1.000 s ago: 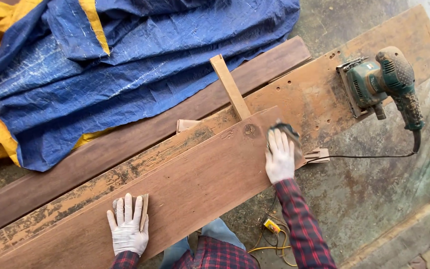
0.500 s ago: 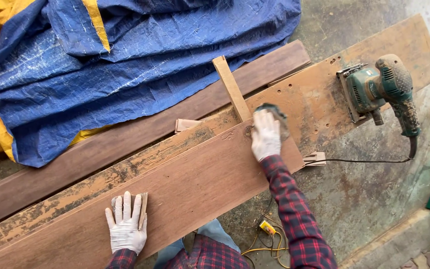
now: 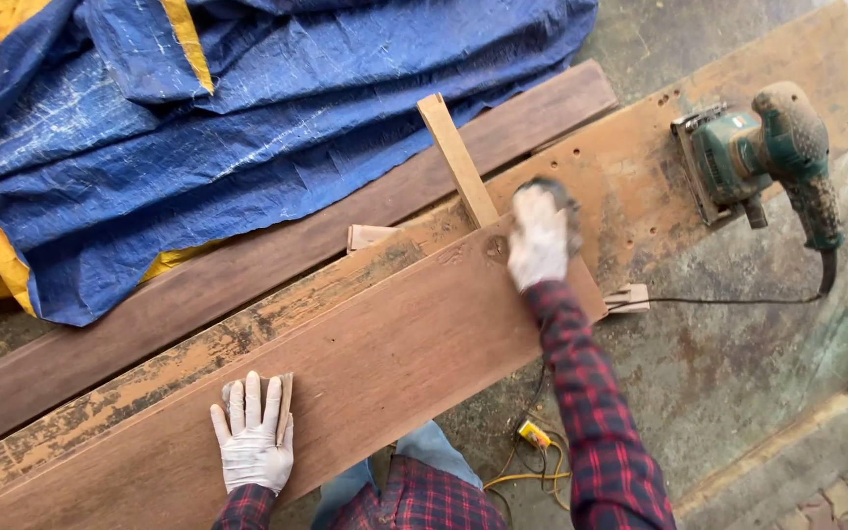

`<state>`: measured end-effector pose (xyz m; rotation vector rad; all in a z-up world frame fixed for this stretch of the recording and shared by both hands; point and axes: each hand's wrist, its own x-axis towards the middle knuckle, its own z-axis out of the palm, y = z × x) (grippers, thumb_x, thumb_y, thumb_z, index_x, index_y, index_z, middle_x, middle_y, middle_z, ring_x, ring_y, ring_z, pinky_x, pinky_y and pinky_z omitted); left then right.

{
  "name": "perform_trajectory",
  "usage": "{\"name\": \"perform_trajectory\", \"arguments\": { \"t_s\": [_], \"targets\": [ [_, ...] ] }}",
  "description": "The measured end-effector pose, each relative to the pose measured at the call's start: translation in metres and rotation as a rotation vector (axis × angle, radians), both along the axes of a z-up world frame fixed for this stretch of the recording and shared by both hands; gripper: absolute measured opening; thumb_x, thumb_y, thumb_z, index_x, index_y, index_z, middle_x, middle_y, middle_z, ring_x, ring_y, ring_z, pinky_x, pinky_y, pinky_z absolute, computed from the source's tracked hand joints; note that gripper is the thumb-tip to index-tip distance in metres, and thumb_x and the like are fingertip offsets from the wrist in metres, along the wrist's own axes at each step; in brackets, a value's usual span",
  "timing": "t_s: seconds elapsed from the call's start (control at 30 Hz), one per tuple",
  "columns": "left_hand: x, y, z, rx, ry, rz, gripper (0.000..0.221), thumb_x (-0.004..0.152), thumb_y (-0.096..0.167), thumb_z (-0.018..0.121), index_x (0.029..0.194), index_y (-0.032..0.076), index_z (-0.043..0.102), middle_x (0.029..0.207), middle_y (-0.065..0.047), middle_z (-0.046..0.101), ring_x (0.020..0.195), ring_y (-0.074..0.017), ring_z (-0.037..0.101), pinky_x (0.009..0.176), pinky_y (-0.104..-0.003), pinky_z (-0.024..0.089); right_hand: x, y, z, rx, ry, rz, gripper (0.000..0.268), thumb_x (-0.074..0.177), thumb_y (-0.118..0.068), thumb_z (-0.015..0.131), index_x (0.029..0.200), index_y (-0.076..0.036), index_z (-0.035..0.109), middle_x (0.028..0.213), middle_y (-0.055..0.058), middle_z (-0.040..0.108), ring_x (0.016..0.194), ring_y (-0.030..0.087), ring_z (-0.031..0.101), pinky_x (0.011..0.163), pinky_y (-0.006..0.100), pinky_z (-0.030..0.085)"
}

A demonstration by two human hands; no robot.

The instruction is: The person sands a long wooden plank resting on supports in a workshop. They first run a green electric orbital sander along the plank surface, then set the sander aside and sand the wood by hand using sandpaper, working along the length of the board and over its edges.

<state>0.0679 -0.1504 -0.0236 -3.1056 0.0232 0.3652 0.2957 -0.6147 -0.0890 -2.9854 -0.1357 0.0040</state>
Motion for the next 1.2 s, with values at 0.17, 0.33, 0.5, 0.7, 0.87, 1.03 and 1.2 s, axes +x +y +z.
{"name": "perform_trajectory", "arguments": {
  "t_s": [0.17, 0.33, 0.5, 0.7, 0.87, 1.03, 1.2],
  "targets": [
    [0.000, 0.002, 0.000, -0.047, -0.058, 0.004, 0.069, 0.088, 0.041, 0.053, 0.153, 0.026, 0.037, 0.168, -0.011, 0.024, 0.155, -0.0363, 0.022, 0.124, -0.067, 0.015, -0.036, -0.049, 0.015, 0.239, -0.060, -0.049, 0.061, 0.100, -0.015, 0.058, 0.157, -0.007, 0.041, 0.164, 0.017, 0.038, 0.151, 0.037, 0.035, 0.124, 0.054, 0.024],
    [-0.002, 0.004, -0.003, -0.045, -0.057, -0.007, 0.067, 0.092, 0.040, 0.052, 0.156, 0.025, 0.037, 0.170, -0.012, 0.026, 0.157, -0.0362, 0.024, 0.125, -0.068, 0.015, -0.146, -0.078, 0.013, 0.258, 0.049, -0.064, 0.060, 0.095, -0.012, 0.059, 0.153, -0.006, 0.047, 0.161, 0.018, 0.041, 0.151, 0.037, 0.036, 0.123, 0.053, 0.024],
    [-0.001, 0.002, -0.002, -0.040, -0.048, -0.002, 0.068, 0.089, 0.041, 0.053, 0.154, 0.024, 0.039, 0.167, -0.013, 0.029, 0.155, -0.0376, 0.027, 0.125, -0.068, 0.015, -0.092, -0.059, 0.028, 0.259, -0.020, -0.051, 0.057, 0.092, -0.010, 0.061, 0.147, -0.004, 0.049, 0.157, 0.020, 0.045, 0.150, 0.037, 0.037, 0.122, 0.052, 0.027],
    [-0.004, 0.003, -0.004, -0.056, -0.089, -0.027, 0.068, 0.092, 0.037, 0.053, 0.157, 0.021, 0.039, 0.169, -0.014, 0.031, 0.156, -0.0381, 0.028, 0.127, -0.067, 0.015, -0.012, -0.047, 0.007, 0.290, -0.094, -0.020, 0.061, 0.096, -0.011, 0.063, 0.154, -0.002, 0.045, 0.160, 0.020, 0.043, 0.147, 0.038, 0.038, 0.120, 0.054, 0.026],
    [-0.002, 0.003, -0.003, -0.078, -0.091, -0.009, 0.067, 0.094, 0.038, 0.052, 0.157, 0.022, 0.039, 0.170, -0.013, 0.030, 0.157, -0.0375, 0.027, 0.127, -0.067, 0.013, -0.117, -0.069, 0.039, 0.301, -0.009, -0.068, 0.061, 0.094, -0.009, 0.060, 0.153, -0.005, 0.046, 0.160, 0.017, 0.043, 0.150, 0.037, 0.038, 0.124, 0.052, 0.026],
    [-0.004, 0.005, -0.005, -0.085, -0.093, -0.003, 0.067, 0.093, 0.037, 0.052, 0.157, 0.022, 0.039, 0.170, -0.014, 0.029, 0.156, -0.0376, 0.027, 0.127, -0.068, 0.013, -0.134, -0.072, 0.022, 0.273, 0.015, -0.119, 0.060, 0.094, -0.010, 0.061, 0.152, -0.005, 0.047, 0.160, 0.018, 0.043, 0.149, 0.037, 0.037, 0.123, 0.051, 0.027],
    [-0.004, 0.003, -0.005, -0.061, -0.087, -0.031, 0.069, 0.093, 0.037, 0.052, 0.159, 0.022, 0.038, 0.170, -0.014, 0.030, 0.157, -0.0382, 0.027, 0.127, -0.068, 0.013, -0.039, -0.050, 0.005, 0.251, -0.055, -0.097, 0.066, 0.092, -0.014, 0.063, 0.154, -0.004, 0.044, 0.162, 0.019, 0.040, 0.149, 0.036, 0.036, 0.123, 0.051, 0.027]
  ]
}}
